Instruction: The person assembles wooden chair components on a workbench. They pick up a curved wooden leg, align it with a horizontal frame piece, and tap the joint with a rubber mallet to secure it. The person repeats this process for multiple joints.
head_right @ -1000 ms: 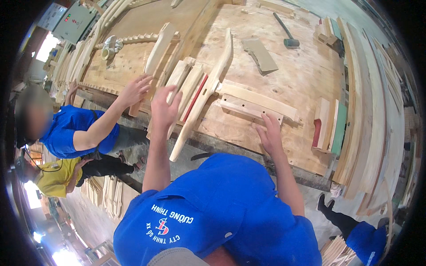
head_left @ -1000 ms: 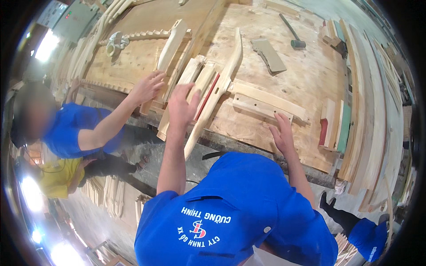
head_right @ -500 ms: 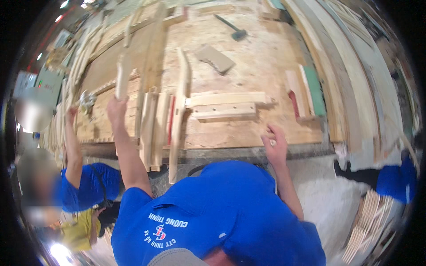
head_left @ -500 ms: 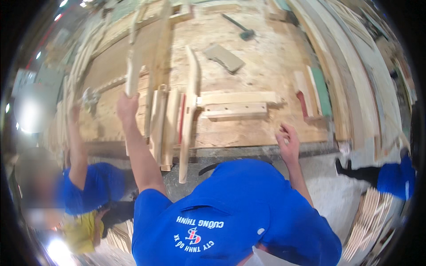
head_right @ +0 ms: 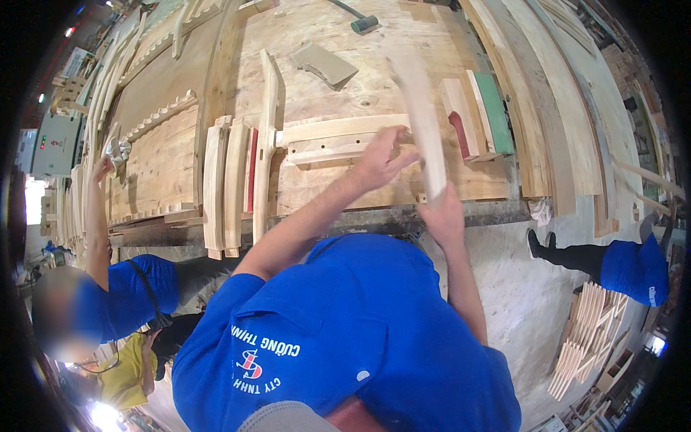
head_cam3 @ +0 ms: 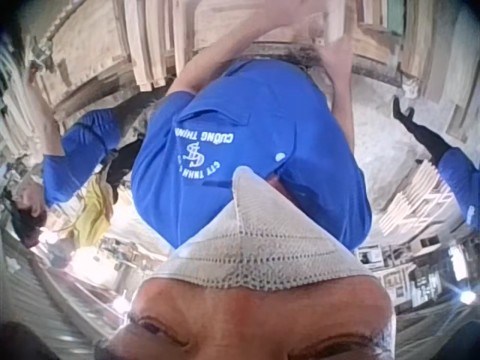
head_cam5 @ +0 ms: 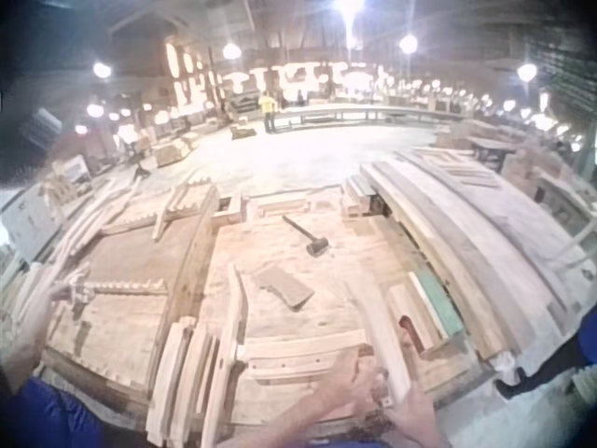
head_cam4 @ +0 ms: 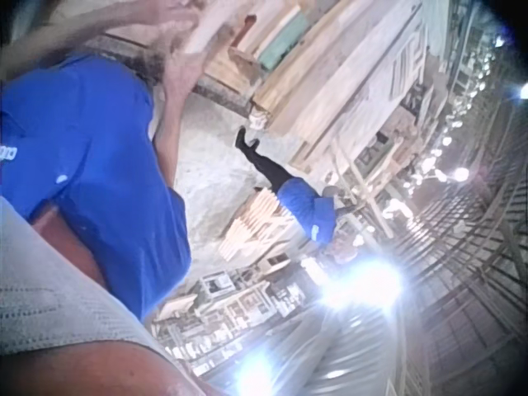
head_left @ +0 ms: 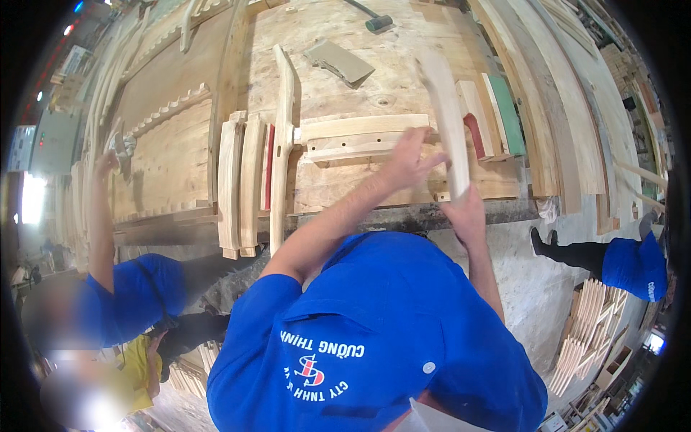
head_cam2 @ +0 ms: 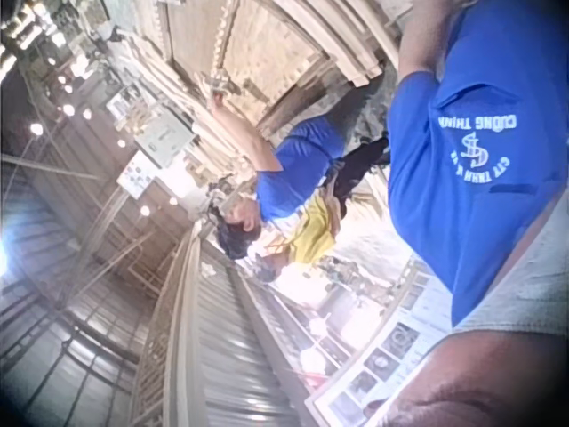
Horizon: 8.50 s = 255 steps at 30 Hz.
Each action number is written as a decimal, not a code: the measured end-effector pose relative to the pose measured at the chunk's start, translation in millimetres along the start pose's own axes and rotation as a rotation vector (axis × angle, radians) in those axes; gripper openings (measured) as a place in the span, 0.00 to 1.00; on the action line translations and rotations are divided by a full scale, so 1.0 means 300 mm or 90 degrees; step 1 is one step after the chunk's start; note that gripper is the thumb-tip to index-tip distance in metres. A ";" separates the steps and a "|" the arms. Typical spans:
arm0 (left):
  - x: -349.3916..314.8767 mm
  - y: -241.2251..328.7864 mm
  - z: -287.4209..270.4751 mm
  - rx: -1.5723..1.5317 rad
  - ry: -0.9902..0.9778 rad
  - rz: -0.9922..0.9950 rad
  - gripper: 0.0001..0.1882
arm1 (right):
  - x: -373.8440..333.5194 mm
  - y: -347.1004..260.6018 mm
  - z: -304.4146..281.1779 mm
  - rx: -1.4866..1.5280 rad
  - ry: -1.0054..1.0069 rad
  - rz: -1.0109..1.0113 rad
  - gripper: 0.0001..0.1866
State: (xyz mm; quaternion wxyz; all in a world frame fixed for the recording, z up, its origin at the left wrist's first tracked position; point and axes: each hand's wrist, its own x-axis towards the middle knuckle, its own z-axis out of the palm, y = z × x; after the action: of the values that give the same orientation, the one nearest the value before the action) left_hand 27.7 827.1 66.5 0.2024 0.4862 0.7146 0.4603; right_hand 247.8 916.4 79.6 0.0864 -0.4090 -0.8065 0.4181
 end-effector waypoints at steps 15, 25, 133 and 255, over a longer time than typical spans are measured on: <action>0.048 -0.399 -0.168 0.521 -0.048 -0.042 0.63 | -0.060 0.423 0.076 -0.127 0.058 0.106 0.29; 0.039 -0.400 -0.173 0.508 -0.021 -0.013 0.58 | -0.060 0.481 0.121 -0.168 0.050 0.091 0.32; -0.009 -0.447 -0.221 0.485 0.038 0.012 0.61 | -0.098 0.374 0.186 -0.189 0.017 0.100 0.30; -1.131 -0.243 -0.245 0.243 0.383 -0.483 0.35 | 0.008 0.123 -0.004 -0.016 -0.054 0.103 0.28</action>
State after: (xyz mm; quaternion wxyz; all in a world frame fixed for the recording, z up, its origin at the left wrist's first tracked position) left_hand 87.6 486.6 -13.3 0.0483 0.0673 0.9385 0.3351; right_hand 268.5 930.4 52.4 0.0127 -0.4557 -0.7789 0.4307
